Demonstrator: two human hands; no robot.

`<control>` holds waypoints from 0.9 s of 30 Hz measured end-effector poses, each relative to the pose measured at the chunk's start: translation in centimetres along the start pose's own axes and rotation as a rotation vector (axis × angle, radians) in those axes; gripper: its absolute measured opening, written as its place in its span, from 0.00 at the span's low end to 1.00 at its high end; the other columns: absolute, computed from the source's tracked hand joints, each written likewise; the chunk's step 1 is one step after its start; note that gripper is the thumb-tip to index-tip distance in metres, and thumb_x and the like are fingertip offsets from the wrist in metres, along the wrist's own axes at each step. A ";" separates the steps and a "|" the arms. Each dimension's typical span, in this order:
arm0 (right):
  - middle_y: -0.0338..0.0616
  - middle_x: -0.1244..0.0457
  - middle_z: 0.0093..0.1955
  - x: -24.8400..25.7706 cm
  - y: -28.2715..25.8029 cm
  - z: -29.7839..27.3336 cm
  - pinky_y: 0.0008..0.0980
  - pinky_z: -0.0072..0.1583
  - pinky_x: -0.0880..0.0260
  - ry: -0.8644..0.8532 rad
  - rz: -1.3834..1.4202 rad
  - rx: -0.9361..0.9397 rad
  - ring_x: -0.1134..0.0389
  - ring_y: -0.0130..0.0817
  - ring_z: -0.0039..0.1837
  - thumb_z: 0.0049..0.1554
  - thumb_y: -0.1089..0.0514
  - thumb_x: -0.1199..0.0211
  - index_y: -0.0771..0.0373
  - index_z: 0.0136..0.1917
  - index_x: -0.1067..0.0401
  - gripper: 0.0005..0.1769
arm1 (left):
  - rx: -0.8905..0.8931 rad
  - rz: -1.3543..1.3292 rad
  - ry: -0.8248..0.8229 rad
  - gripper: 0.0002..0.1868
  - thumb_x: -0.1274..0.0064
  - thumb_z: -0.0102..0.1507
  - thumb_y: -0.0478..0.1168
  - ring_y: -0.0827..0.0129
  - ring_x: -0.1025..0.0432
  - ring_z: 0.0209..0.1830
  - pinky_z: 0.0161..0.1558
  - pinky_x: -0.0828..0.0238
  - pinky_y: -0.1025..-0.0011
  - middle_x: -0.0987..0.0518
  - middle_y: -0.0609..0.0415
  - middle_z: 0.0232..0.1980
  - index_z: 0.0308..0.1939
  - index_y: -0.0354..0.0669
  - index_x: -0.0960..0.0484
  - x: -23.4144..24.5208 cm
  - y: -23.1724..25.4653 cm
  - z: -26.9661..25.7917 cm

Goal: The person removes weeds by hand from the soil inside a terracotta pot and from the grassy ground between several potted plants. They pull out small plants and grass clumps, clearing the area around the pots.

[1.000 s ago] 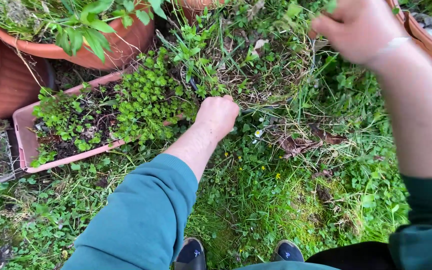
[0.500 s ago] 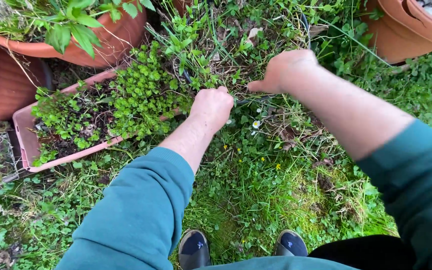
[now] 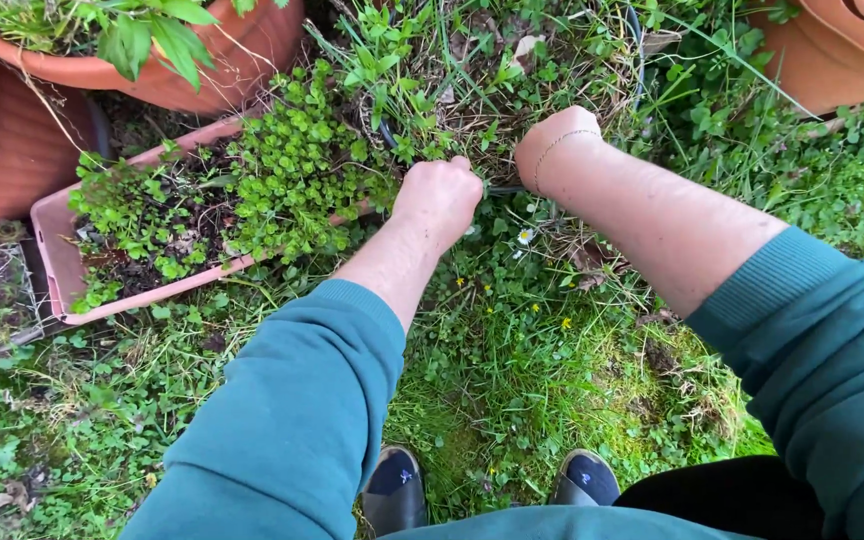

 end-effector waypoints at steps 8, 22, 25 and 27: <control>0.46 0.31 0.32 0.8 1.2 -1.4 0.54 0.41 0.24 0.015 0.098 -0.001 0.25 0.45 0.41 0.57 0.58 0.46 0.60 0.38 0.17 0.16 | 0.005 0.023 0.002 0.07 0.48 0.55 0.29 0.53 0.21 0.25 0.27 0.21 0.51 0.25 0.50 0.26 0.26 0.41 0.16 -0.2 0.0 0.0; 0.58 0.29 0.39 4.5 1.1 -3.8 0.47 0.55 0.24 -0.069 0.612 0.017 0.26 0.50 0.48 0.59 0.55 0.49 0.69 0.44 0.20 0.20 | 0.002 0.001 -0.008 0.08 0.48 0.56 0.29 0.55 0.22 0.23 0.26 0.21 0.54 0.26 0.51 0.26 0.26 0.42 0.16 -0.2 -0.3 0.0; 0.55 0.31 0.42 12.1 0.3 -7.0 0.44 0.54 0.24 -0.160 0.629 0.010 0.28 0.44 0.45 0.68 0.50 0.55 0.67 0.50 0.24 0.23 | 0.050 0.036 -0.271 0.09 0.49 0.61 0.31 0.58 0.22 0.29 0.31 0.21 0.57 0.24 0.54 0.33 0.35 0.46 0.14 1.0 0.4 0.7; 0.53 0.31 0.46 15.4 0.8 -9.1 0.44 0.55 0.25 -0.214 0.495 -0.033 0.30 0.41 0.46 0.72 0.46 0.59 0.67 0.55 0.26 0.26 | 0.110 0.095 -0.526 0.12 0.50 0.64 0.32 0.59 0.21 0.36 0.36 0.20 0.58 0.22 0.56 0.41 0.44 0.49 0.13 1.6 -0.3 1.7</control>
Point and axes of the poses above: each hand's wrist, its own z-axis towards the middle knuckle, its own x-axis out of the back of the hand, y = z × x, the point moved 2 cm from there along z, towards the middle knuckle
